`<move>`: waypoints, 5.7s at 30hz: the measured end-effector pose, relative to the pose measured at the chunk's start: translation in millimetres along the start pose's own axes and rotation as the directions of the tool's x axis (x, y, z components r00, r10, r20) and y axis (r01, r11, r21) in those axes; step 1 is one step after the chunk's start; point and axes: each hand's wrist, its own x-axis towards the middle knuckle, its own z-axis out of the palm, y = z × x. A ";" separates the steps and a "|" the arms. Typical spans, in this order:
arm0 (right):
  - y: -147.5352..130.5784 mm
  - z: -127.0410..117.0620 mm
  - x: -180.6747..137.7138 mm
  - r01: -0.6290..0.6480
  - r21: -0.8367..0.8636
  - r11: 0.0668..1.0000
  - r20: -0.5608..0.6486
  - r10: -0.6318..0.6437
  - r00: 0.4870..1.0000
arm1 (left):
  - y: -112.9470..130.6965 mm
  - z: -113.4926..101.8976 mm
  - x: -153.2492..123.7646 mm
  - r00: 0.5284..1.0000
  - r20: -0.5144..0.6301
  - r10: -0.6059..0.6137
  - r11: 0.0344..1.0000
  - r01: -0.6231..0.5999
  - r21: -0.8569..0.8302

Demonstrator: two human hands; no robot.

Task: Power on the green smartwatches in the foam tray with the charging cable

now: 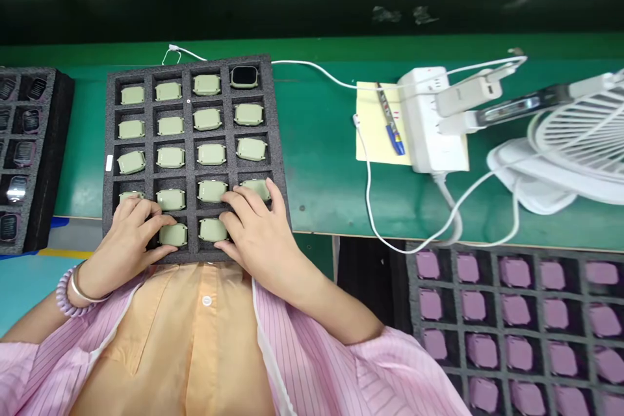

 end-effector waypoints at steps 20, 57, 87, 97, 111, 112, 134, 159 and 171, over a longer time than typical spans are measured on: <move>0.0 16.5 2.7 0.010 0.233 0.973 -0.053 0.003 0.999 | -3.2 9.7 -0.6 0.997 -0.068 -0.028 0.994 0.021 -0.103; -2.8 15.7 2.0 0.007 0.252 0.968 -0.059 0.008 0.998 | -3.4 11.3 1.6 0.994 -0.113 -0.001 0.995 -0.011 -0.099; 13.3 8.1 165.3 -0.256 0.116 0.960 0.589 0.141 0.796 | -38.2 -16.6 64.1 0.851 0.434 -0.294 0.869 0.427 -0.249; 17.1 25.5 167.1 -0.146 0.164 0.976 0.526 0.038 0.850 | -44.3 -5.1 56.4 0.918 0.368 -0.150 0.917 0.268 -0.296; 32.2 46.7 165.3 -0.276 0.385 0.881 0.491 0.058 0.869 | -35.5 4.4 53.6 0.848 0.449 -0.281 0.767 0.480 -0.426; 33.4 48.4 165.9 -0.266 0.398 0.878 0.486 0.044 0.873 | -35.7 3.9 54.1 0.851 0.451 -0.270 0.774 0.470 -0.424; 40.4 57.0 162.6 -0.222 0.429 0.876 0.453 0.005 0.892 | -44.6 15.9 48.9 0.924 0.344 -0.170 0.831 0.322 -0.453; 37.7 53.8 163.6 -0.258 0.395 0.882 0.490 0.036 0.871 | -41.7 7.7 54.9 0.879 0.442 -0.179 0.797 0.393 -0.458; 40.0 59.6 162.5 -0.218 0.467 0.857 0.430 -0.004 0.903 | -38.6 -1.3 60.6 0.791 0.569 -0.225 0.797 0.485 -0.359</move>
